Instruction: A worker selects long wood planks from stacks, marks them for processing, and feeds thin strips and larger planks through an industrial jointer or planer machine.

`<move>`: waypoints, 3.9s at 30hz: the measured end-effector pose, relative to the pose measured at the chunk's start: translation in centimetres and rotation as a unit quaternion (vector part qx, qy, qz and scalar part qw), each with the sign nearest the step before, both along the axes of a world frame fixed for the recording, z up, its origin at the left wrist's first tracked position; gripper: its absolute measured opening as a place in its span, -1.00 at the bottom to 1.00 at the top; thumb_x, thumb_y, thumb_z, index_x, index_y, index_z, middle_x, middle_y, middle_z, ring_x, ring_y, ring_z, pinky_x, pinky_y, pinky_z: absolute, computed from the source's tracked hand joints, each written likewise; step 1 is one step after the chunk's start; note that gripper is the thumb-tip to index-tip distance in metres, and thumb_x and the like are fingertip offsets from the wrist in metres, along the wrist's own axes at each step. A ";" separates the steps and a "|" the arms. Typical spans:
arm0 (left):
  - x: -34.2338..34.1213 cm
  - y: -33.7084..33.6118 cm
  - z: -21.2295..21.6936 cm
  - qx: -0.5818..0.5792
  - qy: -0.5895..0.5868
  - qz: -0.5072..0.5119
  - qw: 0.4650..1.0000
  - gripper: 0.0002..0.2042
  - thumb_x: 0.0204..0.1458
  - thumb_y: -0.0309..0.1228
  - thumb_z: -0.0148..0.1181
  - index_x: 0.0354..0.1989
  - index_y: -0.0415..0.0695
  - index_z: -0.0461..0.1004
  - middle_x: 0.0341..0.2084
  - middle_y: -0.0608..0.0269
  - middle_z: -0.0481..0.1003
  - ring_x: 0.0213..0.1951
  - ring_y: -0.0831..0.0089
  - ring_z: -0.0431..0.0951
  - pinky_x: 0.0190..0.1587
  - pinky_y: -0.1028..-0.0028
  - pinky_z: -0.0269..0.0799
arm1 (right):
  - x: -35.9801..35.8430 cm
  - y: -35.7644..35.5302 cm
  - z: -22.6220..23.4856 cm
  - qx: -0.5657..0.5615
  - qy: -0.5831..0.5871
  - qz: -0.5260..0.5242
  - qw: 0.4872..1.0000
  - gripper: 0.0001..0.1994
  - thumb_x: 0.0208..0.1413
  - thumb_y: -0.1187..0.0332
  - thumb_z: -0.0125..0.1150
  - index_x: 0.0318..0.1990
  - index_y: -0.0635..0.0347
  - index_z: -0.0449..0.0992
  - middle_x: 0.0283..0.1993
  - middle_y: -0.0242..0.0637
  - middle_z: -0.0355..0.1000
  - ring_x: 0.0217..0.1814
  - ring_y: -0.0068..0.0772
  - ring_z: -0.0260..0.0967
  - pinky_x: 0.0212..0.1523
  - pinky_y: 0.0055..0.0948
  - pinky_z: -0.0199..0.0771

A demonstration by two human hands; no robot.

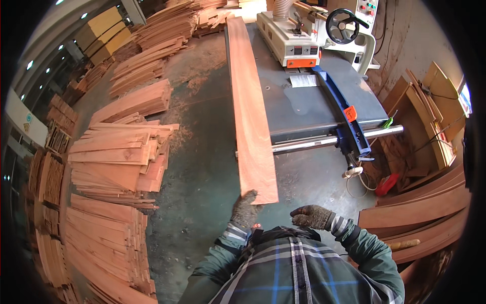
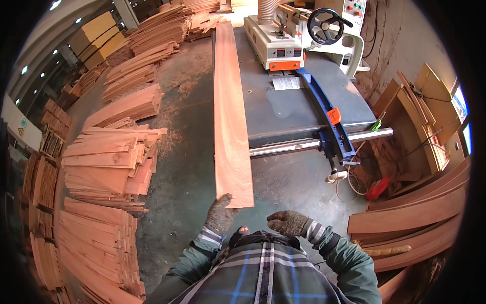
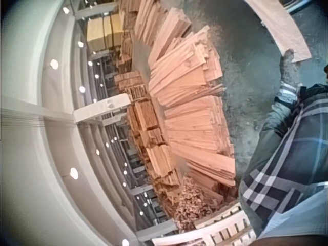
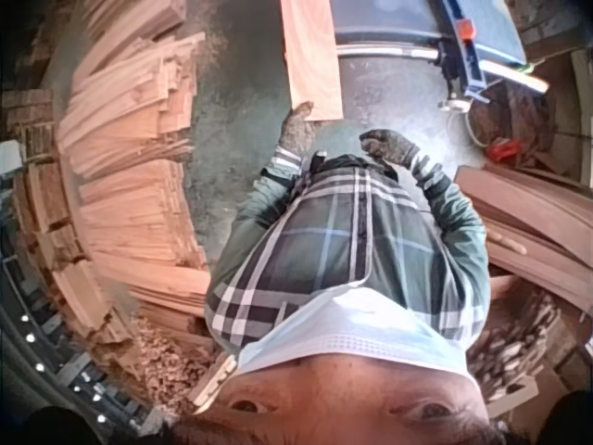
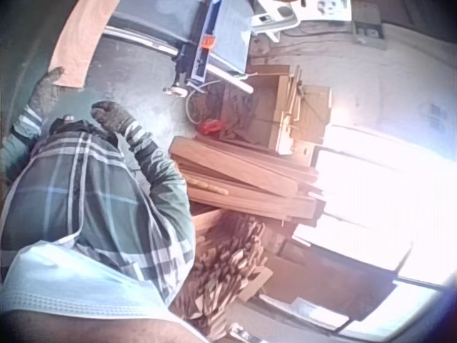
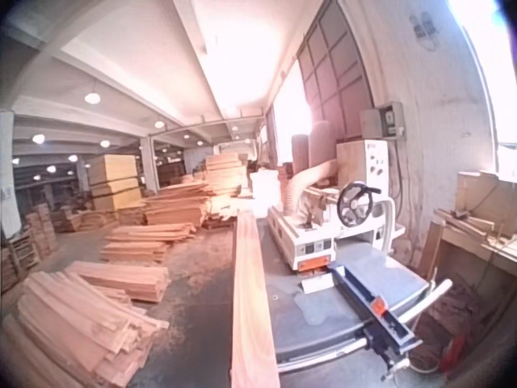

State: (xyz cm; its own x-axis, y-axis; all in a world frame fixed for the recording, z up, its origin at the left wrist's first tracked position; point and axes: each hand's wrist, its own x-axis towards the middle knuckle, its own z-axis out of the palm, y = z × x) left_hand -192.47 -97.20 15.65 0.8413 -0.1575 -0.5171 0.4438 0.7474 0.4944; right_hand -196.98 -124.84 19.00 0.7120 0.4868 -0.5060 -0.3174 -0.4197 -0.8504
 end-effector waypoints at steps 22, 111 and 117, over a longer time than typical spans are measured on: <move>-16.8 -3.3 14.9 0.683 -0.091 0.027 0.724 -0.60 -0.13 -0.24 0.39 -0.21 -0.26 0.48 -0.49 0.02 0.54 -0.43 0.26 0.57 -0.35 0.30 0.47 | -1.5 6.7 6.4 0.207 -0.245 0.046 0.946 -0.17 0.09 0.03 0.27 0.35 0.37 0.03 0.24 0.04 0.26 0.21 -0.20 0.30 0.14 -0.34 0.36; 0.8 -13.2 -2.2 0.383 -0.059 -0.007 0.922 -0.52 0.18 0.00 0.01 -0.02 -0.21 0.49 -0.19 0.18 0.53 -0.13 0.38 0.47 -0.03 0.38 0.37 | 8.5 -30.5 -11.0 0.249 0.028 -0.643 0.724 -0.56 0.20 -0.08 0.04 0.04 0.02 0.36 -0.31 -0.31 0.37 -0.47 -0.32 0.32 -0.49 -0.30 0.42; 0.0 -13.1 -2.2 0.396 -0.051 0.012 0.917 -0.51 0.17 -0.03 0.05 -0.01 -0.26 0.48 -0.21 0.19 0.53 -0.15 0.41 0.45 -0.04 0.40 0.36 | 9.7 -30.9 -7.8 0.238 -0.028 -0.648 0.723 -0.68 0.19 0.03 0.08 -0.23 0.10 0.48 -0.50 -0.40 0.38 -0.61 -0.49 0.27 -0.58 -0.45 0.35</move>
